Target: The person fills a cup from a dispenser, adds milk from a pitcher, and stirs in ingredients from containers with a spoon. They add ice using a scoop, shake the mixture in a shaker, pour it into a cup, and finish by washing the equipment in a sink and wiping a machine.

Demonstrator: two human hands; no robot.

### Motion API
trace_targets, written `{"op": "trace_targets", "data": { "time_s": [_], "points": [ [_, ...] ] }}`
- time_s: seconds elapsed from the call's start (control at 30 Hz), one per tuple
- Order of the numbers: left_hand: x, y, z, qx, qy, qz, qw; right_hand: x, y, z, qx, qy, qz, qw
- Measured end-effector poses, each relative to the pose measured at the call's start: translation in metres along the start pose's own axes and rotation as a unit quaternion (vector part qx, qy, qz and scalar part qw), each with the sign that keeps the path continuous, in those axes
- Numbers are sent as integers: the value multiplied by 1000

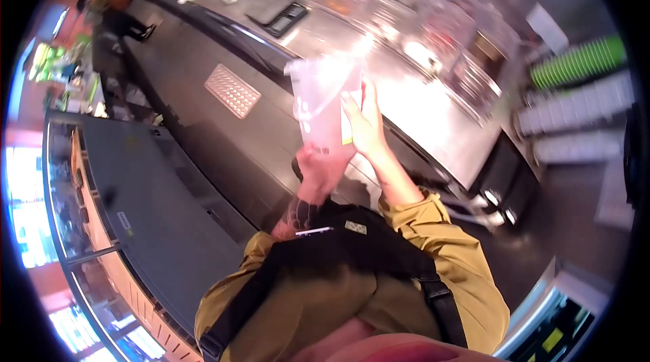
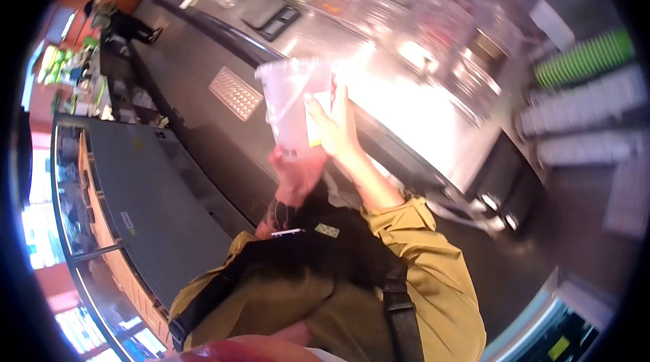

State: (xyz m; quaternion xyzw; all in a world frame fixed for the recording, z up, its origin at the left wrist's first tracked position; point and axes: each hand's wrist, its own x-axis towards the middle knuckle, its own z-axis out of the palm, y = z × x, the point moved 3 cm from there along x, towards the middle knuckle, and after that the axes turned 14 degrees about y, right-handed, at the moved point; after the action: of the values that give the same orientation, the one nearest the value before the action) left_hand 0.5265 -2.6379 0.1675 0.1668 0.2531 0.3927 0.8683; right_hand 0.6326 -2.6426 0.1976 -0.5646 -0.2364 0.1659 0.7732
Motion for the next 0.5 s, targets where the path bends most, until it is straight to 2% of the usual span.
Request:
{"op": "trace_targets", "data": {
  "time_s": [0.07, 0.17, 0.27, 0.3, 0.4, 0.43, 0.5],
  "points": [
    [27, 48, -58, -8, -4, -4, 1000, 5, 59, 64, 160, -74, 220, 959],
    [69, 131, -106, -10, 28, 8, 1000, 20, 102, 172, 97, -90, 238, 962],
    [123, 215, -169, 77, 91, 62, 991, 43, 143, 273, 32, -152, 291, 944],
    [132, 246, -181, 47, 114, 36, 992, 51, 174, 300, 65, -154, 291, 942],
    [178, 332, -185, 273, 84, 87, 954, 82, 172, 369, -139, -185, 72, 970],
    [201, 360, -188, 285, 95, 81, 950, 94, 175, 390, -139, -200, 69, 967],
    [258, 407, -193, 351, 116, 124, 921, 126, 177, 421, -130, -200, 65, 969]
  ]
}}
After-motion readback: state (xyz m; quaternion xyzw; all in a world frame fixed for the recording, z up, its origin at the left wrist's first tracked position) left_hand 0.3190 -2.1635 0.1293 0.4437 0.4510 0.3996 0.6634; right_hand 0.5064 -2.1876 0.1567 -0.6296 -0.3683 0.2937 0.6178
